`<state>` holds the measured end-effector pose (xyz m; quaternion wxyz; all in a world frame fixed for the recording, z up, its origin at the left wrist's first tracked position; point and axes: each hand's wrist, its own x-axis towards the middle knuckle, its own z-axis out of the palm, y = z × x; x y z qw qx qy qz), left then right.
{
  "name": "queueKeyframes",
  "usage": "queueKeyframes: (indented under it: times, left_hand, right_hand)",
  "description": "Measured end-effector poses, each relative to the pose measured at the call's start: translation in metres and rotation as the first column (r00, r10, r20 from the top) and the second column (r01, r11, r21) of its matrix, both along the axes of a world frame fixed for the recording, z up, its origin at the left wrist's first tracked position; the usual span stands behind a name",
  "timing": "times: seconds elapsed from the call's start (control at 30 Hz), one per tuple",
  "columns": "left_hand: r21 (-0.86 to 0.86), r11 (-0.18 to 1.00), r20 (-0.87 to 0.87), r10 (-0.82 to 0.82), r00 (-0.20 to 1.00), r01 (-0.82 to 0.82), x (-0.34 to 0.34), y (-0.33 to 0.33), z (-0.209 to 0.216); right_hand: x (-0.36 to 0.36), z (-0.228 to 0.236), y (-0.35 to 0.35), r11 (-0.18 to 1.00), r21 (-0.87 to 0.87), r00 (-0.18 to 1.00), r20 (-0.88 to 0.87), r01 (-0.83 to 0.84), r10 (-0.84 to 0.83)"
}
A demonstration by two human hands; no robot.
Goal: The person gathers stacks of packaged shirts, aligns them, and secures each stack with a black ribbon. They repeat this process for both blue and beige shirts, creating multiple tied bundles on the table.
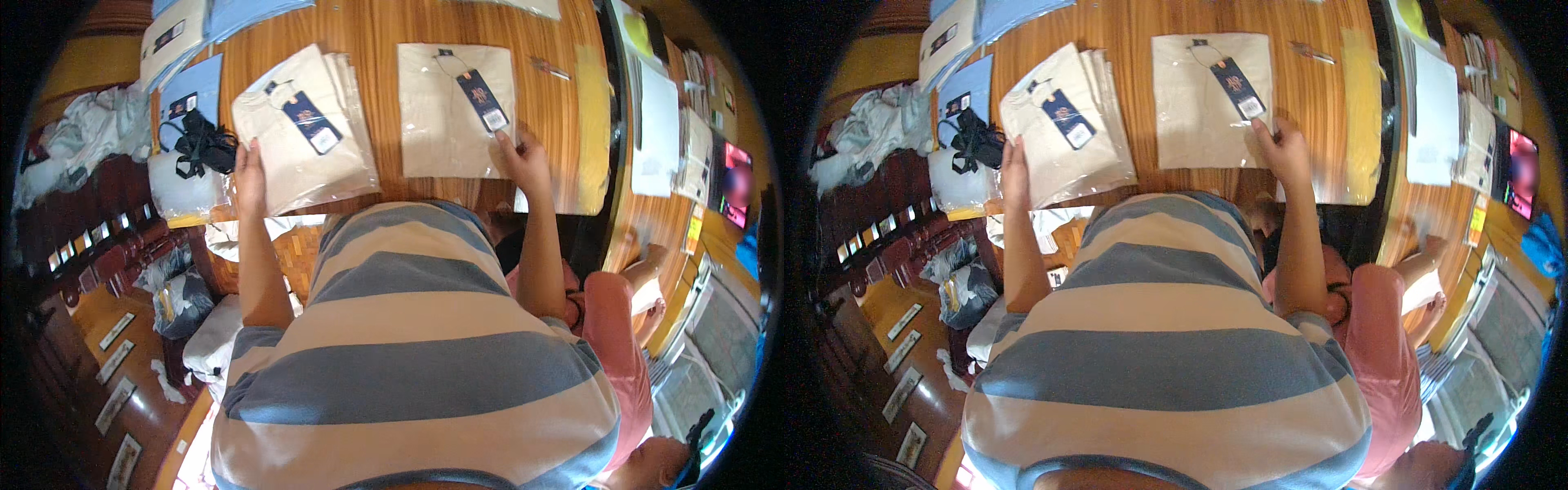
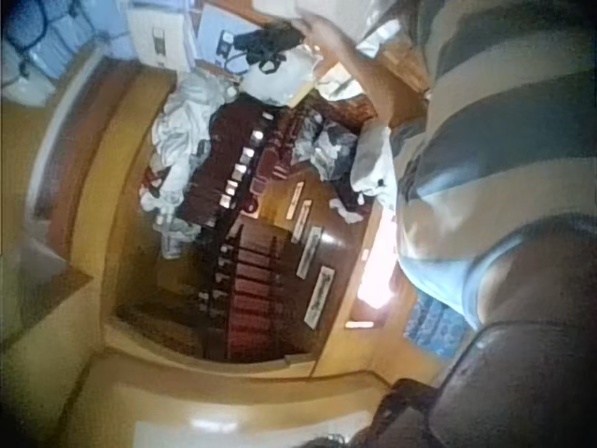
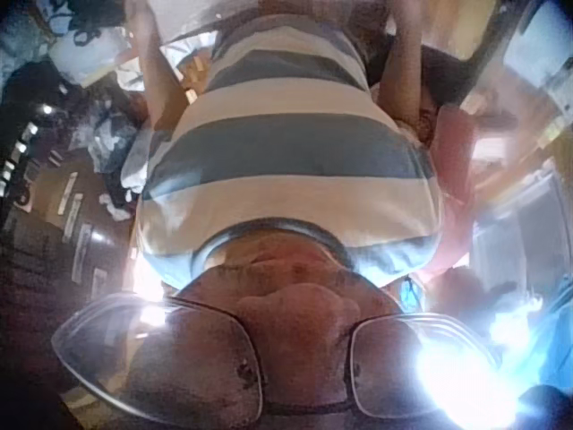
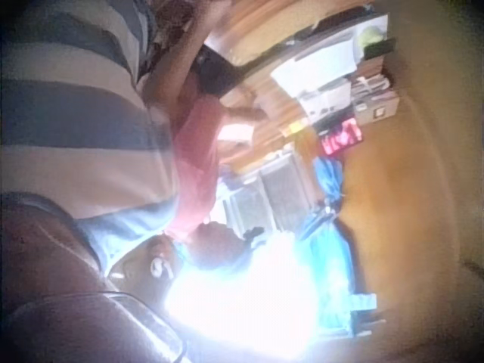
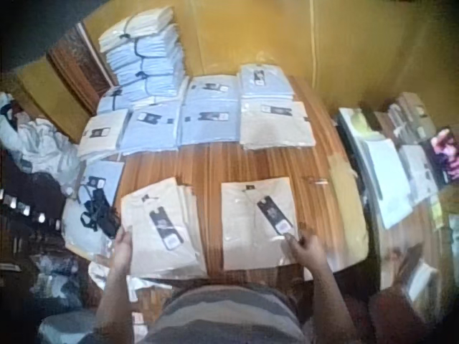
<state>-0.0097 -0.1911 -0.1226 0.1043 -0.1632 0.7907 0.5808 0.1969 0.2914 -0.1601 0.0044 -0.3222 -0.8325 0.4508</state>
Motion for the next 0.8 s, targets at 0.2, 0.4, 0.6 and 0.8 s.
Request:
queueKeyframes:
  times: [0.2, 0.4, 0.6, 0.8]
  left_hand:
    - [-0.319, 0.948, -0.120, -0.066, 0.991, 0.025, -0.018, -0.025, -0.001]
    - [-0.331, 0.941, -0.289, -0.034, 0.957, -0.066, -0.009, 0.006, 0.032]
    - [-0.500, 0.866, -0.292, -0.168, 0.942, -0.001, -0.006, 0.022, 0.061]
    - [-0.749, 0.656, -0.331, -0.249, 0.910, -0.093, 0.003, 0.046, 0.092]
  right_hand:
    - [0.001, 0.004, 0.000, 0.994, -0.035, 0.972, -0.206, 0.107, -0.112]
    - [-0.004, 0.024, 0.004, 0.999, -0.039, 0.999, 0.037, 0.002, -0.001]
    - [-0.019, 0.052, 0.006, 0.962, 0.252, 0.982, 0.125, 0.105, -0.139]
    - [-0.036, 0.087, -0.005, 0.808, 0.584, 0.994, -0.106, 0.077, -0.018]
